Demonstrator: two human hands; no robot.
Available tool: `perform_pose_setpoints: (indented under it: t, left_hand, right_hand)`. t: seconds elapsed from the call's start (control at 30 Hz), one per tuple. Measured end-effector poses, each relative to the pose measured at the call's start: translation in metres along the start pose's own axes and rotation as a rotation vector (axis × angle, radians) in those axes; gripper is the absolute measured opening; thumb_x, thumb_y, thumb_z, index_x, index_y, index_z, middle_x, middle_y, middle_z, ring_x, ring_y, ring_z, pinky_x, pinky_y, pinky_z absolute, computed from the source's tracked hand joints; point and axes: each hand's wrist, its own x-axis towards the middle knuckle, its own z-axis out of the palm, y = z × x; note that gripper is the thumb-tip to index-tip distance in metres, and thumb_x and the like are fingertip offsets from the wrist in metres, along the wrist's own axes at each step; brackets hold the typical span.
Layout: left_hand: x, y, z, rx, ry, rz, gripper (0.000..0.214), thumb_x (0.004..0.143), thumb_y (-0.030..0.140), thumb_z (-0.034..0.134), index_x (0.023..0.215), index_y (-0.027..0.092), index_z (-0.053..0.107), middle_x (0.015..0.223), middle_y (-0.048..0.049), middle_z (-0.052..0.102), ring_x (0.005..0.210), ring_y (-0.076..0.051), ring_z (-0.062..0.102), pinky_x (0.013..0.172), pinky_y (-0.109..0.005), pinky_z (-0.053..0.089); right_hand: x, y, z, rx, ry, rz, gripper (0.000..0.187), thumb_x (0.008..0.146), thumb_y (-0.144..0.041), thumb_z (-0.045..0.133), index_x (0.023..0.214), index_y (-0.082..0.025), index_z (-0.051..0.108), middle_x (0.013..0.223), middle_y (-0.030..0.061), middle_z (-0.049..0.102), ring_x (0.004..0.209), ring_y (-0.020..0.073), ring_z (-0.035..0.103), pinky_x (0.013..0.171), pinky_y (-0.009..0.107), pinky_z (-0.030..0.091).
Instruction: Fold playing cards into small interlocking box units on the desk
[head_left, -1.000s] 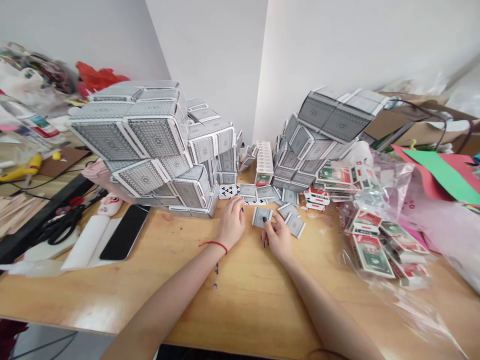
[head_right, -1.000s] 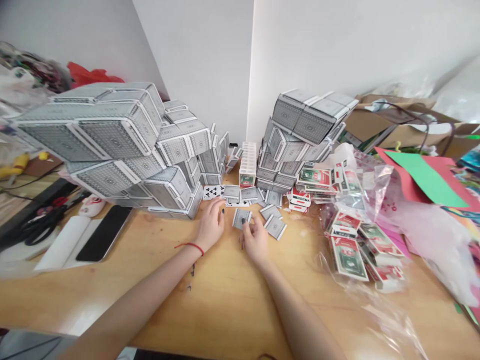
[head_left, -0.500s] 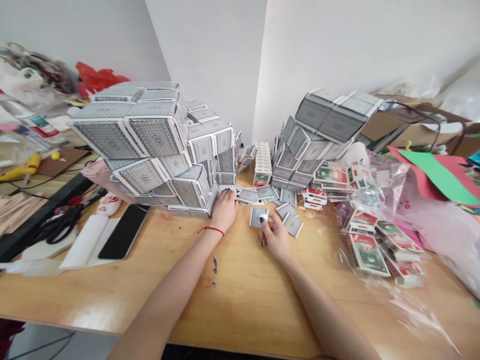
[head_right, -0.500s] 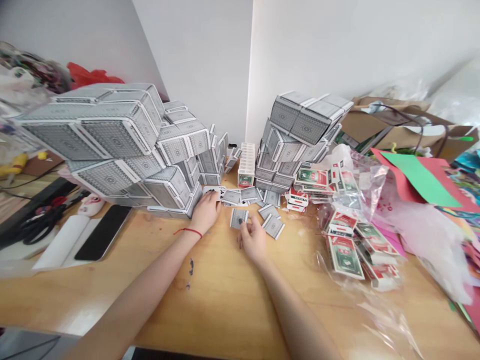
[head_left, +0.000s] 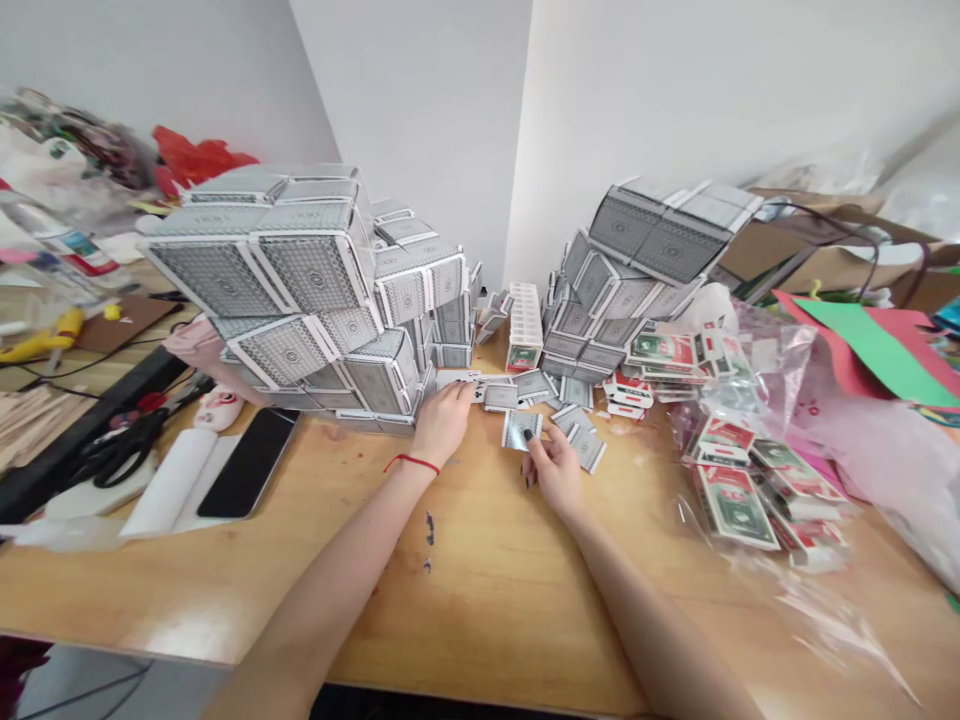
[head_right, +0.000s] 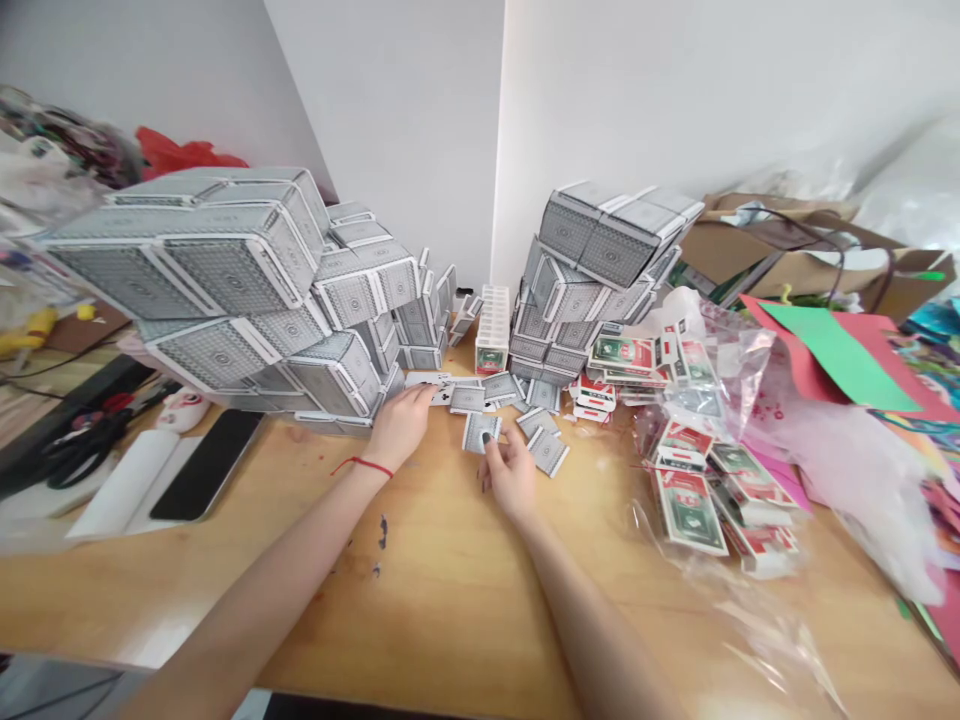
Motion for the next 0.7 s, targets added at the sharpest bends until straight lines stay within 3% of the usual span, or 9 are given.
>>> perform_pose_setpoints:
  t: [0.1,0.17,0.23,0.33,0.47,0.7]
  left_hand:
    - [-0.01,0.011,-0.011,-0.193,0.097,-0.065,0.03,0.083,0.018,0.042,0.109,0.022,0.054,0.093,-0.0073,0.064,0.087,-0.02,0.059,0.08,-0.032,0.043]
    - [-0.018,0.018,-0.014,-0.393,0.159,-0.181,0.032,0.081,0.023,0.047,0.113,0.021,0.05,0.091,-0.0062,0.064,0.082,-0.017,0.06,0.078,-0.03,0.045]
    - [-0.025,0.023,-0.012,-0.59,0.16,-0.307,0.034,0.079,0.026,0.051,0.113,0.018,0.048,0.083,-0.0049,0.065,0.074,-0.015,0.061,0.073,-0.029,0.047]
    - [-0.036,0.026,-0.002,-0.804,0.091,-0.373,0.027,0.079,0.028,0.05,0.104,0.017,0.053,0.091,-0.0068,0.064,0.078,-0.015,0.061,0.071,-0.028,0.048]
    - [-0.045,0.026,0.01,-0.905,0.056,-0.393,0.023,0.078,0.028,0.052,0.097,0.017,0.057,0.092,-0.0062,0.064,0.081,-0.015,0.06,0.074,-0.028,0.048]
    - [-0.044,0.019,0.009,-0.98,0.105,-0.438,0.024,0.077,0.028,0.052,0.098,0.016,0.056,0.096,-0.0072,0.063,0.085,-0.015,0.06,0.077,-0.029,0.048]
  right_hand:
    - [0.002,-0.002,-0.002,0.018,0.048,-0.011,0.036,0.074,-0.052,0.05,0.081,-0.017,0.051,0.041,-0.0066,0.047,0.029,0.0064,0.037,0.03,0.018,0.03]
    - [0.003,-0.003,-0.003,0.048,0.08,-0.014,0.034,0.075,-0.052,0.05,0.071,-0.018,0.048,0.042,-0.0058,0.045,0.031,0.0061,0.036,0.031,0.018,0.03]
    - [0.003,-0.006,-0.004,0.093,0.087,-0.021,0.034,0.076,-0.051,0.05,0.066,-0.019,0.045,0.044,-0.005,0.046,0.033,0.0062,0.038,0.033,0.018,0.031]
    - [0.004,-0.008,-0.006,0.142,0.042,-0.025,0.033,0.076,-0.051,0.049,0.068,-0.019,0.044,0.047,-0.0036,0.05,0.036,0.0076,0.043,0.038,0.02,0.036]
    - [0.004,-0.007,-0.007,0.107,-0.017,-0.012,0.035,0.074,-0.053,0.05,0.072,-0.019,0.046,0.047,-0.0036,0.05,0.036,0.008,0.041,0.036,0.02,0.035]
    - [0.005,-0.004,-0.007,0.08,-0.013,-0.027,0.035,0.076,-0.05,0.049,0.086,-0.017,0.05,0.049,-0.0044,0.049,0.036,0.0076,0.041,0.036,0.02,0.033]
